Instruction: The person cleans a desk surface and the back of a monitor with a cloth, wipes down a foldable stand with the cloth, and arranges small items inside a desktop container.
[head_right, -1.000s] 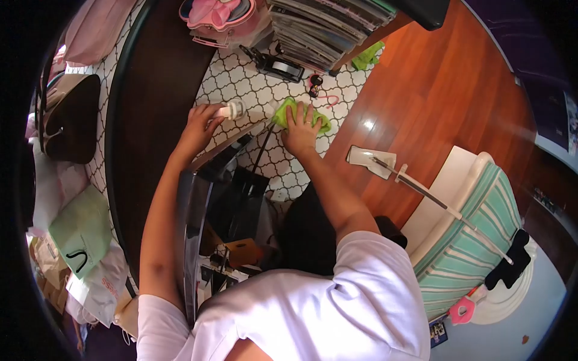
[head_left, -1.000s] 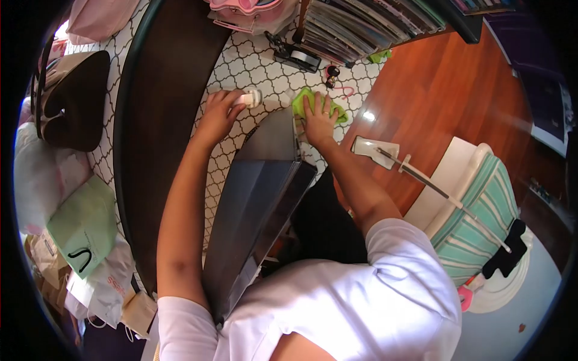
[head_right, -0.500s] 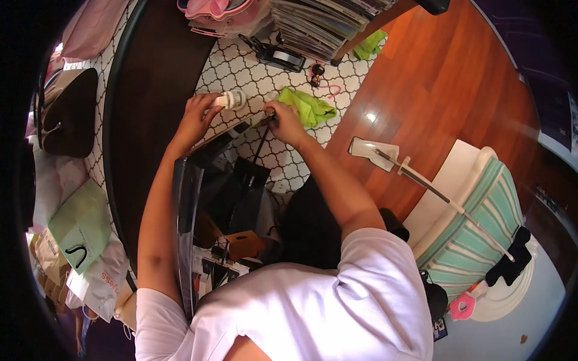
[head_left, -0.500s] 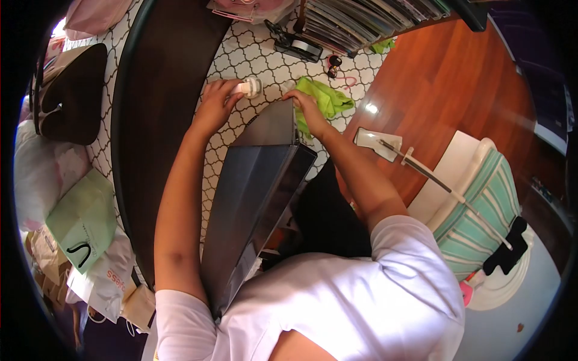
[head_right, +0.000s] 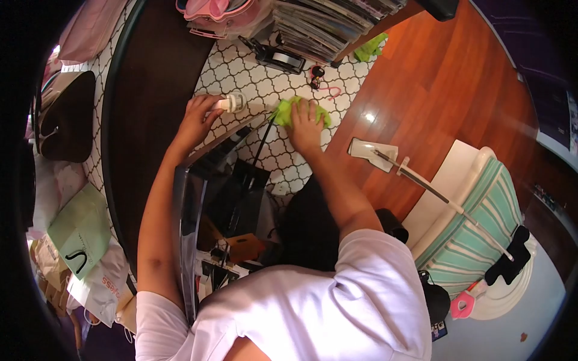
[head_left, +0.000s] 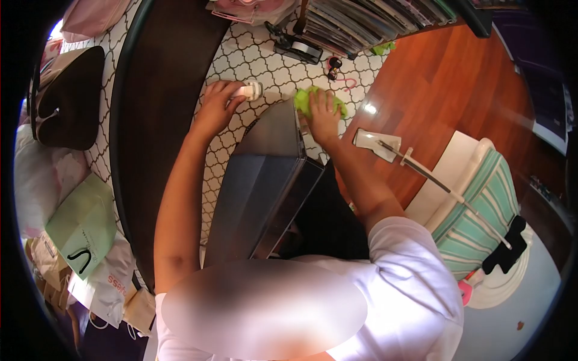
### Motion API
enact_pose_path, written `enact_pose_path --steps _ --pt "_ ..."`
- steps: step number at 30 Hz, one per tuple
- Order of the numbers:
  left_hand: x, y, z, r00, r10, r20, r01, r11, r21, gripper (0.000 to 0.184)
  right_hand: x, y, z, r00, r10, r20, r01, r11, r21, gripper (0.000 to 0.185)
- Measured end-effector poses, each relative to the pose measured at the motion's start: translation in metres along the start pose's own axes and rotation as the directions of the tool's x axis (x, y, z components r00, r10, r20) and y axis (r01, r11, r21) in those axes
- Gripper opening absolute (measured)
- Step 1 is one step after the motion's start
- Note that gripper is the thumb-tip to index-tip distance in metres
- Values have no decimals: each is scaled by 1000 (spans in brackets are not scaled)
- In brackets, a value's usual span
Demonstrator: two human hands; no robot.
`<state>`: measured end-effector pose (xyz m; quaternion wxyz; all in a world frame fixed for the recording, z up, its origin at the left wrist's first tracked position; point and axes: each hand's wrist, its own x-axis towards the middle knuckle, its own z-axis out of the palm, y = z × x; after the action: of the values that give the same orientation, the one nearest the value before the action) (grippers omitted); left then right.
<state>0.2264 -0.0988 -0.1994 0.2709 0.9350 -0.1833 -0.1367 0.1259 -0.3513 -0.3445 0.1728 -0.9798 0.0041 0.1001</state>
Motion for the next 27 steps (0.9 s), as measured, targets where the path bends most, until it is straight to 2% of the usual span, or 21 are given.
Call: enact_pose_path --steps 1,4,5,6,8,10,12,14,16,17,20,22,24,25,26,27 --pt "1 0 2 1000 8 -6 -7 1000 9 30 -6 -6 4 996 -27 83 36 993 -113 65" --pt "4 0 5 1000 23 9 -23 1000 22 29 -28 -18 24 972 -198 130 232 903 -362 59" --pt "5 0 5 1000 25 16 -26 999 24 29 -36 -18 18 911 -249 329 350 888 -297 56" --pt "5 -1 5 1000 19 17 -19 1000 11 30 -42 -26 -17 807 -297 510 452 867 -210 53" --pt "4 -1 4 1000 4 19 -3 1000 -17 30 -46 -25 -48 654 -379 654 520 854 -25 47" --pt "4 -2 4 1000 20 17 -20 1000 -4 30 -52 -12 -61 632 -463 622 489 861 144 40" --pt "3 -2 4 1000 25 17 -25 1000 2 30 -54 -7 -52 703 -530 474 496 843 208 38" --pt "4 -1 6 1000 22 9 -22 1000 0 30 -48 1 -23 805 -562 187 543 827 147 39" --pt "3 -1 6 1000 15 14 -15 1000 19 30 -55 -27 -38 902 -379 208 280 879 386 41" --pt "4 -1 7 1000 13 18 -14 999 29 30 -61 -35 -39 898 -358 254 205 854 478 42" --pt "2 0 6 1000 14 10 -15 1000 22 30 -74 -15 36 757 -635 154 498 714 492 39" --pt "1 -1 4 999 22 27 -22 1000 13 30 -71 17 2 590 -718 370 639 695 329 32" --pt "1 -1 2 999 28 32 -28 1000 6 30 -66 59 -10 472 -701 535 745 642 183 24" --pt "0 1 1 999 28 29 -28 1000 2 30 -53 61 -36 507 -466 725 632 773 54 21" --pt "1 3 1 999 29 24 -29 1000 -4 30 -39 59 -66 494 -186 849 517 849 -114 18" --pt "2 3 2 999 31 23 -31 1000 5 30 -31 63 -72 623 -307 719 475 879 -36 19"
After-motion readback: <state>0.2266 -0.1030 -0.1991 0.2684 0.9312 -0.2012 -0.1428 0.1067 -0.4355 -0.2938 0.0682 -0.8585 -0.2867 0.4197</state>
